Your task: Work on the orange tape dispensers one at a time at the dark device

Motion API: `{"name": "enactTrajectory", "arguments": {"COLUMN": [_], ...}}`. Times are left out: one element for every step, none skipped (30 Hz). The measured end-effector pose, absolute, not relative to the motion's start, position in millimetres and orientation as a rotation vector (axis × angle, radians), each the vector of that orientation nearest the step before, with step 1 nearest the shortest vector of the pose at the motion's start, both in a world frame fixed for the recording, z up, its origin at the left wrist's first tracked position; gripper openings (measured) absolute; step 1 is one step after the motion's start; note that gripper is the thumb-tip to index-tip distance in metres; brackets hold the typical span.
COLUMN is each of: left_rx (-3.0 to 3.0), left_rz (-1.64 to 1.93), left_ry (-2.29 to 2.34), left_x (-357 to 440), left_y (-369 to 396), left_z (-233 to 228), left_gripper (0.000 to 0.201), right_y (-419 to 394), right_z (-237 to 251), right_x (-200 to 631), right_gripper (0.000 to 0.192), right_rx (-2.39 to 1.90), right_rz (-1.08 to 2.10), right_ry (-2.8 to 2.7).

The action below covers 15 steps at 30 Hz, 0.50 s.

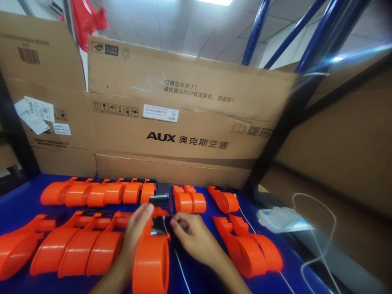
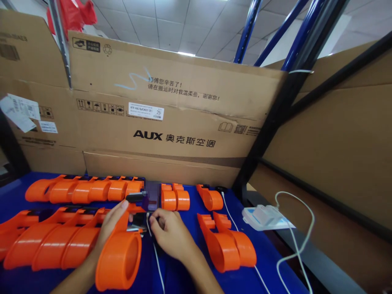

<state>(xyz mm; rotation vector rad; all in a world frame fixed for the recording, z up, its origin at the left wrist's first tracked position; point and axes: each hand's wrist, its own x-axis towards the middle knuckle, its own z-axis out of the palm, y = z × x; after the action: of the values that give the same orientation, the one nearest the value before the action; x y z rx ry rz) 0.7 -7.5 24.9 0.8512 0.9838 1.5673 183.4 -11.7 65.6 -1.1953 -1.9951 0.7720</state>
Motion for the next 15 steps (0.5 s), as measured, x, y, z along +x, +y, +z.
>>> {"name": "enactTrajectory", "arguments": {"left_rx": [0.889, 0.925, 0.954, 0.979, 1.001, 1.024, 1.05, 1.079, 1.109, 1.133, 1.149, 1.155, 1.154, 1.149, 1.141], "left_rz": [1.555, 1.539, 1.521, 1.502, 1.476, 1.447, 1.414, 1.381, 1.354, 1.336, 1.33, 1.335, 1.343, 1.351, 1.355], "left_ry": [0.989, 0.99, 0.985, 0.969, 0.945, 0.916, 0.891, 0.872, 0.858, 0.85, 0.844, 0.839, 0.838, 0.843, 0.855], "left_x": [2.2, 3.8, 5.3, 6.8, 8.2, 9.5, 10.7, 11.7, 12.7, 13.5, 14.1, 14.7, 15.1, 15.4, 15.7], "left_y": [-8.3, -8.9, -9.2, -9.4, -9.7, -9.9, -10.3, -10.8, -11.4, -12.0, -12.6, -13.1, -13.5, -13.9, -14.2], "left_z": [27.6, 29.8, 31.3, 32.2, 32.6, 32.5, 32.3, 31.9, 31.5, 31.2, 30.9, 30.6, 30.3, 30.1, 29.9], "left_gripper": [0.038, 0.038, 0.038, 0.038, 0.037, 0.037, 0.036, 0.036, 0.036, 0.036, 0.035, 0.034, 0.032, 0.031, 0.03], "right_y": [-10.0, -8.9, -8.3, -8.2, -8.6, -9.4, -10.4, -11.4, -12.4, -13.2, -13.8, -14.0, -14.0, -13.8, -13.3], "right_z": [66.1, 66.5, 66.9, 67.0, 66.6, 65.8, 64.4, 62.6, 60.5, 58.2, 56.1, 54.2, 52.8, 51.8, 51.3], "right_x": [184.8, 185.9, 186.6, 186.8, 186.4, 185.7, 184.6, 183.4, 182.3, 181.4, 180.9, 180.8, 181.0, 181.4, 182.0], "right_gripper": [0.027, 0.026, 0.029, 0.035, 0.042, 0.046, 0.047, 0.046, 0.044, 0.043, 0.044, 0.046, 0.048, 0.049, 0.051], "right_rx": [-1.176, -1.146, -1.111, -1.077, -1.054, -1.047, -1.057, -1.074, -1.088, -1.095, -1.098, -1.099, -1.098, -1.097, -1.097], "right_rz": [0.756, 0.753, 0.753, 0.749, 0.733, 0.702, 0.655, 0.597, 0.54, 0.492, 0.453, 0.426, 0.409, 0.401, 0.397], "right_ry": [-1.949, -1.909, -1.882, -1.871, -1.87, -1.873, -1.875, -1.87, -1.863, -1.86, -1.863, -1.879, -1.906, -1.94, -1.979]}}
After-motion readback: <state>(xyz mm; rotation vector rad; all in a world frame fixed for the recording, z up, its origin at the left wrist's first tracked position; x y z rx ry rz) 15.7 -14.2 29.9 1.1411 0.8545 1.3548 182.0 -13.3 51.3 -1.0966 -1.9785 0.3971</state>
